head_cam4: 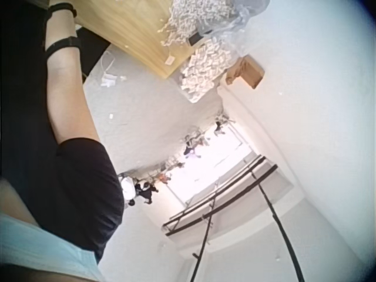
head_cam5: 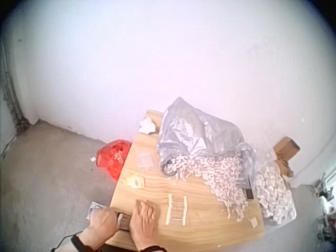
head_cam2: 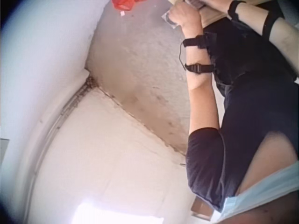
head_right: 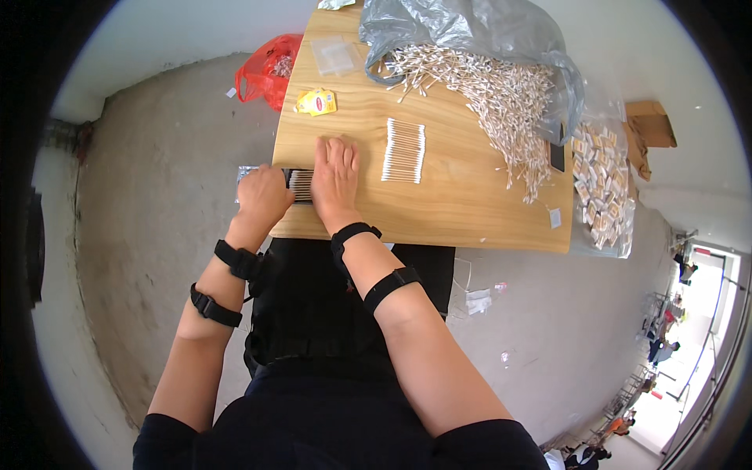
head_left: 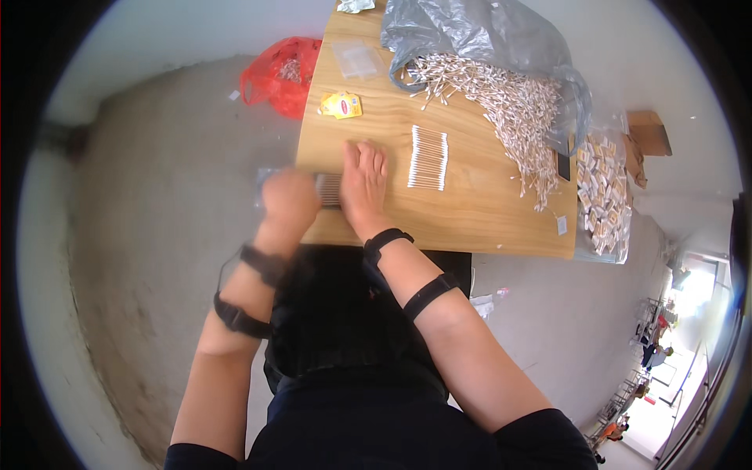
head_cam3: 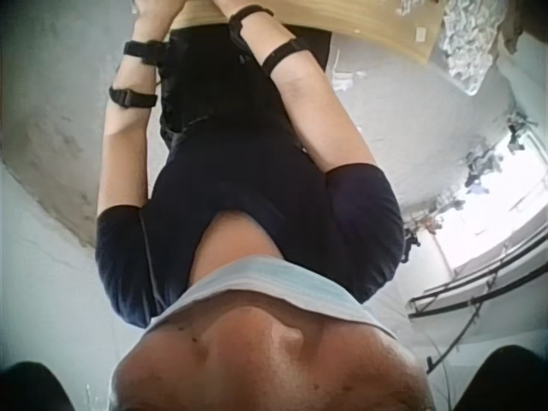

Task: Sort and package cotton swabs into small plastic bags.

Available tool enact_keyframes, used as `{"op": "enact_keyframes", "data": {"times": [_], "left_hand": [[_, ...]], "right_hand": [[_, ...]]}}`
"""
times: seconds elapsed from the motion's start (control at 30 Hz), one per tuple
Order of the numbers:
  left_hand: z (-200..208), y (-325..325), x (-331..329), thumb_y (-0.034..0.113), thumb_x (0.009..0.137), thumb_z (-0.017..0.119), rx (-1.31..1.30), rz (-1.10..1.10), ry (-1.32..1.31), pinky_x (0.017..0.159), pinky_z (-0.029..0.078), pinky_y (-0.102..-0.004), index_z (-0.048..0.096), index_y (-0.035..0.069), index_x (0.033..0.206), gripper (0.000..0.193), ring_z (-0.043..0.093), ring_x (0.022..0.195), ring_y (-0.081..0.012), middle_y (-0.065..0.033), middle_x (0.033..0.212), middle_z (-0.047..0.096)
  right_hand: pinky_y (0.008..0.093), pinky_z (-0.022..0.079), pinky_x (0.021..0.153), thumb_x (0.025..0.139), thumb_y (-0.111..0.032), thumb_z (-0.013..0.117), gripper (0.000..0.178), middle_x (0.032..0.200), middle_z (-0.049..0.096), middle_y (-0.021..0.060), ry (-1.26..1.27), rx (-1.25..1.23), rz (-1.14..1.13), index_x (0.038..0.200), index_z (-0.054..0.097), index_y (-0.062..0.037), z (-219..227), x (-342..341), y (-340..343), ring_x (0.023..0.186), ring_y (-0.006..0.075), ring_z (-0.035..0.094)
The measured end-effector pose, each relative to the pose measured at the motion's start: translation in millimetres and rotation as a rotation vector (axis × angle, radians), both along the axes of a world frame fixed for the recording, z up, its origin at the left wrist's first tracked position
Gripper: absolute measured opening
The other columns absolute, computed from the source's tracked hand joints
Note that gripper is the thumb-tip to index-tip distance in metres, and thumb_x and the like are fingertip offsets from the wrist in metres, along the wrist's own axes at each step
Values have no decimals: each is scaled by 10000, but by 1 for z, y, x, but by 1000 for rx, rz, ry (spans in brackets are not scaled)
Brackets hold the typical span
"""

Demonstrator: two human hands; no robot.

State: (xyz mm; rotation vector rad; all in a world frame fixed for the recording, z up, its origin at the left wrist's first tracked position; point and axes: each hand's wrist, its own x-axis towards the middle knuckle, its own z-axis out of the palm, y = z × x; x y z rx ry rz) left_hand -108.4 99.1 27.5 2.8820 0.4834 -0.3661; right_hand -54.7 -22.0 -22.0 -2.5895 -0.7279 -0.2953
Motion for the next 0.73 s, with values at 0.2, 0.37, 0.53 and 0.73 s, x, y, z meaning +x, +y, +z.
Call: {"op": "enact_keyframes", "data": {"times": [0.2, 0.37, 0.53, 0.73], "left_hand": [[4, 8, -4, 211, 725, 614, -168, 71, -97, 679, 519, -420, 704, 58, 796, 192, 657, 786, -332, -161, 816, 669], [-1, 8, -9, 202, 716, 621, -166, 75, -138, 680, 487, -424, 635, 47, 753, 160, 624, 771, -325, -146, 822, 637], [-12, 14, -19, 170, 753, 661, -259, 93, -428, 693, 486, -427, 642, 29, 795, 149, 607, 725, -341, -124, 753, 616], [-75, 70, -39, 335, 867, 669, -1100, 854, -330, 910, 431, -402, 530, 4, 1237, 516, 551, 1086, -267, -135, 1240, 580]], "right_hand": [[475, 232, 1119, 864, -42, 474, 388, 1184, 472, 127, 29, 4, -10, 1251, 508, -38, -1, 2, 0, 1229, 289, 405], [478, 230, 1123, 865, -35, 465, 395, 1180, 470, 142, 42, 75, 20, 1259, 488, -29, -1, -3, 16, 1224, 303, 407], [488, 246, 1118, 851, -41, 477, 396, 1173, 486, 144, 7, 82, 60, 1245, 505, -17, -2, -1, 27, 1233, 305, 421], [490, 226, 1128, 841, -28, 496, 438, 1265, 435, 128, 97, 78, 19, 1279, 481, -20, -3, -10, 41, 1278, 320, 373]]}}
